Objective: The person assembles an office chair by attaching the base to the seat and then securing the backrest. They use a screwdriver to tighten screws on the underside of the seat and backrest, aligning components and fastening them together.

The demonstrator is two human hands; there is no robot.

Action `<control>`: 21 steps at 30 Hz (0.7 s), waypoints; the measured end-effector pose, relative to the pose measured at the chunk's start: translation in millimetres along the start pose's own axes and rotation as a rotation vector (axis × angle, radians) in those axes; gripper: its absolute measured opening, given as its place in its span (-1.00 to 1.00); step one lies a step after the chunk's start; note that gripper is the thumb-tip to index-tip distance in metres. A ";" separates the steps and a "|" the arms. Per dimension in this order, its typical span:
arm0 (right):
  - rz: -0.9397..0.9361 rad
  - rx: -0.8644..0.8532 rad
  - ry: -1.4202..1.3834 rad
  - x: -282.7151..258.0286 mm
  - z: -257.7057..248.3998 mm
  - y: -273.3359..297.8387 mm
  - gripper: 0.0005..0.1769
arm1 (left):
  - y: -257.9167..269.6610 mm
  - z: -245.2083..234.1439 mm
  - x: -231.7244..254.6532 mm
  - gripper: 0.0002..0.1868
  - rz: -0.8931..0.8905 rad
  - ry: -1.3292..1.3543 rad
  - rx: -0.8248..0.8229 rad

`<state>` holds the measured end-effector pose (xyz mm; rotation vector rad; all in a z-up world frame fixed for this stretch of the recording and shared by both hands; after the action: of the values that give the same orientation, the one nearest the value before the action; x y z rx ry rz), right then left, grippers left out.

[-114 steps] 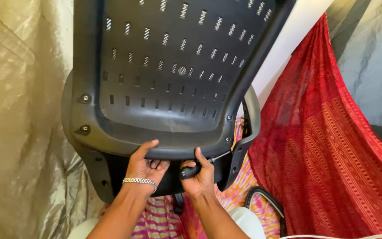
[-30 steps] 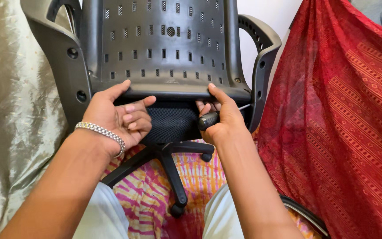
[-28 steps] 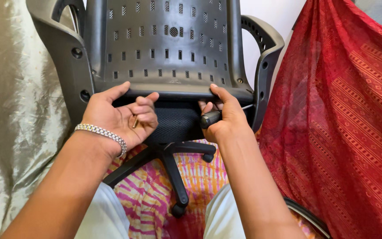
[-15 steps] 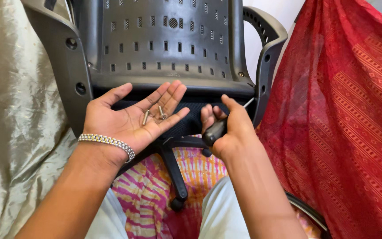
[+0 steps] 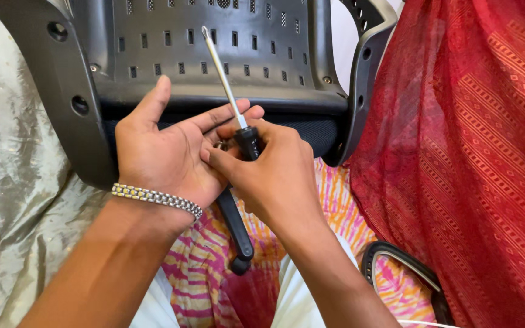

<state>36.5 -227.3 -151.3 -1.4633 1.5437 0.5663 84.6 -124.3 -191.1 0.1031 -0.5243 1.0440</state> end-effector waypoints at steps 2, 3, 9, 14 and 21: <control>0.006 -0.016 -0.067 -1.1 4.8 -3.1 -0.73 | 3.6 5.9 5.4 0.03 0.043 -0.081 -0.002; -0.023 -0.051 -0.162 -3.0 8.7 -4.1 -0.74 | 6.0 8.2 8.7 0.03 0.066 -0.122 -0.002; -0.100 -0.090 -0.467 -2.6 10.0 -4.8 -0.76 | 9.0 7.9 28.1 -0.30 0.162 -0.079 0.076; -0.144 -0.018 -0.505 -5.3 4.3 -1.6 -0.71 | 14.0 -9.1 42.2 -0.65 0.240 -0.254 0.256; -0.251 0.086 -0.353 -13.8 2.7 -3.4 -0.78 | 33.5 -10.6 44.6 -0.86 0.188 -0.484 0.300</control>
<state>39.0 -218.4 -140.2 -1.3798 1.0794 0.5660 77.7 -68.3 -185.3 0.5918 -0.8221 1.2835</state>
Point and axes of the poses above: each hand's wrist, its own y-axis away from the middle knuckle, its own z-axis out of the palm, x = y × z, the point moved 8 cm from there along -y, towards the middle knuckle, and after that the axes turned 2 degrees about y, right-handed, at the moved point
